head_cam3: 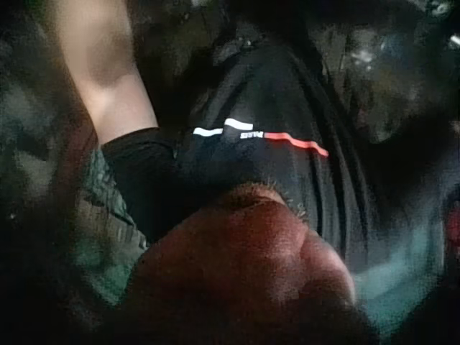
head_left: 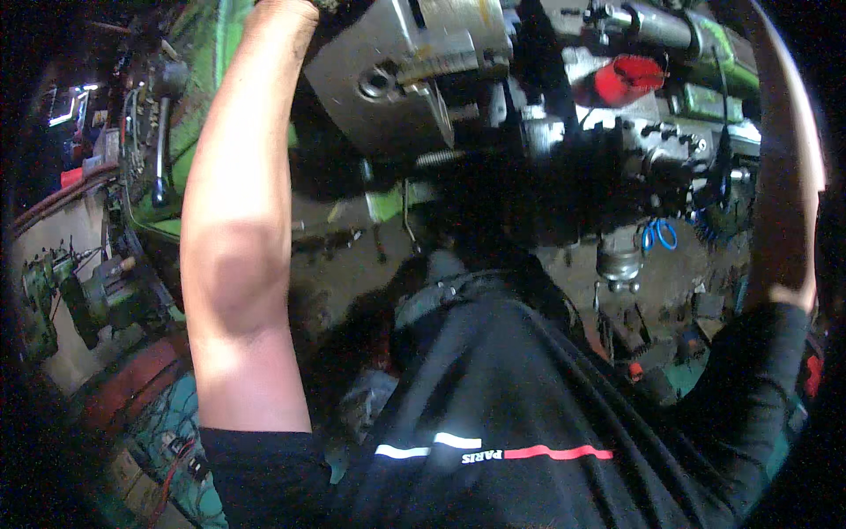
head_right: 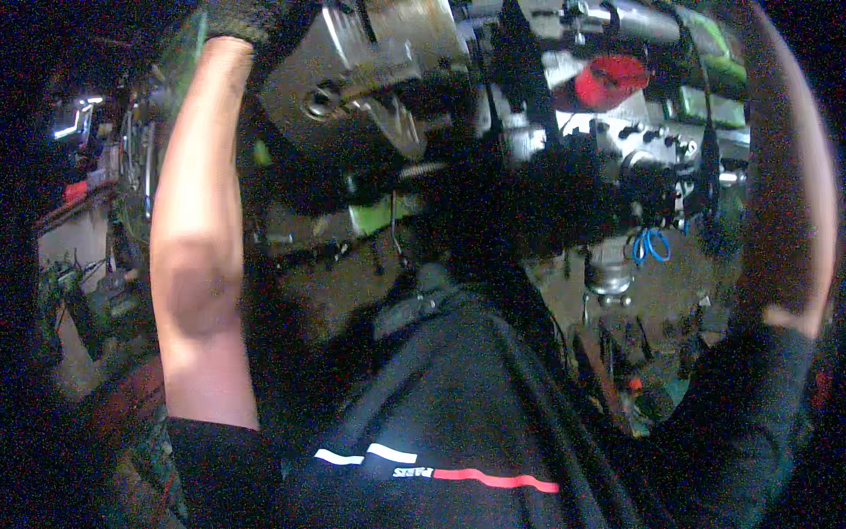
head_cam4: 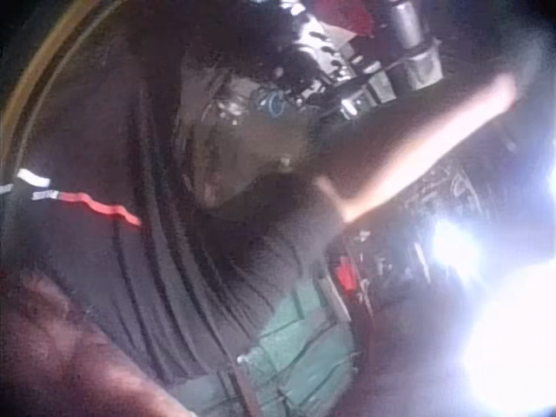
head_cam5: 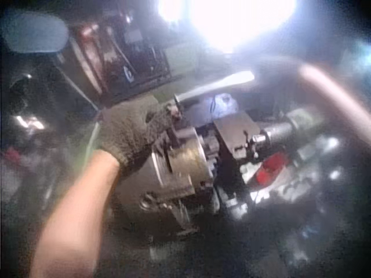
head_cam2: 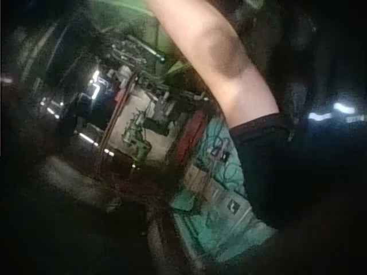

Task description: The person operates a metal lathe, using a wrench to tighten or adjust a component on the chuck while the machine runs. They repeatedly reposition the wrench and apply force to secure the part.

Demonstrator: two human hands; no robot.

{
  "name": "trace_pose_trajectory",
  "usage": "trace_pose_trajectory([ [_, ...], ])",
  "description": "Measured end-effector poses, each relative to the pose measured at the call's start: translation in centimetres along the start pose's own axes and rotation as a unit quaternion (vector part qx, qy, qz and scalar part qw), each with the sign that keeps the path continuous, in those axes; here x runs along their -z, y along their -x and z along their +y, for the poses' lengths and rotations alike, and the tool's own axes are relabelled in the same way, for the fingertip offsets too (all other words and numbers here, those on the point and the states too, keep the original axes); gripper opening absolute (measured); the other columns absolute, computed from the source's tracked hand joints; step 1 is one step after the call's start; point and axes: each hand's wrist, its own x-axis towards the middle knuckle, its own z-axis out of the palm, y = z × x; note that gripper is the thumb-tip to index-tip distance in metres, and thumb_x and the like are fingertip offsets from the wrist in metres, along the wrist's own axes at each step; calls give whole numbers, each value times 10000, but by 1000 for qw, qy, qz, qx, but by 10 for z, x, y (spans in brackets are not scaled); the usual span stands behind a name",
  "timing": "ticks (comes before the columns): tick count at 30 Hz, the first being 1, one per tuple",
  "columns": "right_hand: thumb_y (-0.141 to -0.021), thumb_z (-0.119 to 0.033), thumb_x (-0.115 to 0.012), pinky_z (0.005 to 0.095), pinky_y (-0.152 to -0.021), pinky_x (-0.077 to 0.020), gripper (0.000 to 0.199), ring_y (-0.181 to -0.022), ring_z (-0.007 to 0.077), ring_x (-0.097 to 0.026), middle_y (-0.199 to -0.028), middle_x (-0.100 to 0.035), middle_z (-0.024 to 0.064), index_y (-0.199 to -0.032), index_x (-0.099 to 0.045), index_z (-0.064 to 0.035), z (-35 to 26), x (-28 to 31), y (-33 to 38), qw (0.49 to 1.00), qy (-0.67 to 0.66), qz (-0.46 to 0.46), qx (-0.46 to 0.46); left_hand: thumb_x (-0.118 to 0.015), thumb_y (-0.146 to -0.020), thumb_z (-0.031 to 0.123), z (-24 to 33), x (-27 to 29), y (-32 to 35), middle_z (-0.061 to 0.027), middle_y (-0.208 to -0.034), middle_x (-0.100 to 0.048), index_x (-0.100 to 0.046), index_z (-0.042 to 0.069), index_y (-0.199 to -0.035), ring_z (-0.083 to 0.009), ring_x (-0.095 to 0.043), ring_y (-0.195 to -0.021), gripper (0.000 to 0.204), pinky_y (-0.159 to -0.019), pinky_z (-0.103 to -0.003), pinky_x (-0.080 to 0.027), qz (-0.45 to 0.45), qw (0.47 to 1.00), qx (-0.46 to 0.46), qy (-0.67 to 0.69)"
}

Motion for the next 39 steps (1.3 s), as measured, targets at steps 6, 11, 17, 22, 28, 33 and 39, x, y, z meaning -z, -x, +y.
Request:
trace_pose_trajectory([
  [6, -904, -327, -885, 458, -972, -596, 644, -1159, 376, -768, -1233, -789, 186, -1462, -656, -100, -39, 15, 49, 999, -22, 30, 22, -616, -1041, 450, -58, -45, -67, -173, -1017, -796, -834, 185, -932, -385, -774, -923, 360, -786, -491, -573, -10, 962, -159, 222],
  [11, -931, -322, -801, 494, -857, -601, 328, -1019, 392, -761, -1112, -771, 143, -1200, -738, -145, -49, -5, 36, 992, 85, 22, -86, -358, -1089, 650, -40, -34, -59, -200, -1143, -803, -830, 113, -1116, -416, -757, -1134, 715, -979, -520, -590, -141, 986, -15, 86],
  [17, -885, -274, -786, 532, -893, -590, 282, -1044, 428, -745, -1109, -775, 186, -1102, -773, -95, 23, -37, -64, 994, 99, 9, -42, -325, -1118, 658, 13, -14, -25, -239, -812, -773, -809, 87, -799, -448, -784, -791, 814, -775, -612, -600, -68, 985, 157, 23],
  [22, -876, -49, -673, 550, -940, -581, 263, -1080, 479, -732, -1103, -769, 251, -1110, -794, -63, 30, -85, -214, 993, 97, 30, 64, -569, -1079, 572, 62, 8, 13, -229, -919, -746, -704, 11, -1110, -405, -768, -841, 578, -751, -558, -596, -45, 980, 191, 25],
  [28, -915, -179, -770, 465, -968, -644, 225, -1114, 349, -801, -1168, -821, 192, -1111, -851, -102, -42, -99, -313, 980, 173, -7, 96, -703, -988, 539, 112, 20, 23, -217, -928, -754, -670, -5, -1140, -367, -792, -822, 566, -708, -493, -644, -56, 966, 233, -94],
  [33, -842, -189, -771, 511, -814, -640, 143, -928, 419, -798, -933, -799, 228, -903, -833, -76, 13, -78, -245, 988, 118, 20, 98, -655, -988, 616, 70, 16, 14, -225, -940, -782, -723, 51, -1086, -393, -796, -826, 578, -760, -526, -640, -73, 976, 205, -27],
  [39, -856, -533, -845, 543, -802, -590, 494, -915, 428, -751, -899, -754, 189, -999, -749, -71, 27, 10, -63, 998, 2, -26, 58, -543, -1015, 708, -19, 5, -27, -150, -898, -786, -817, 203, -972, -399, -772, -866, 577, -741, -551, -581, -113, 983, 39, 138],
])
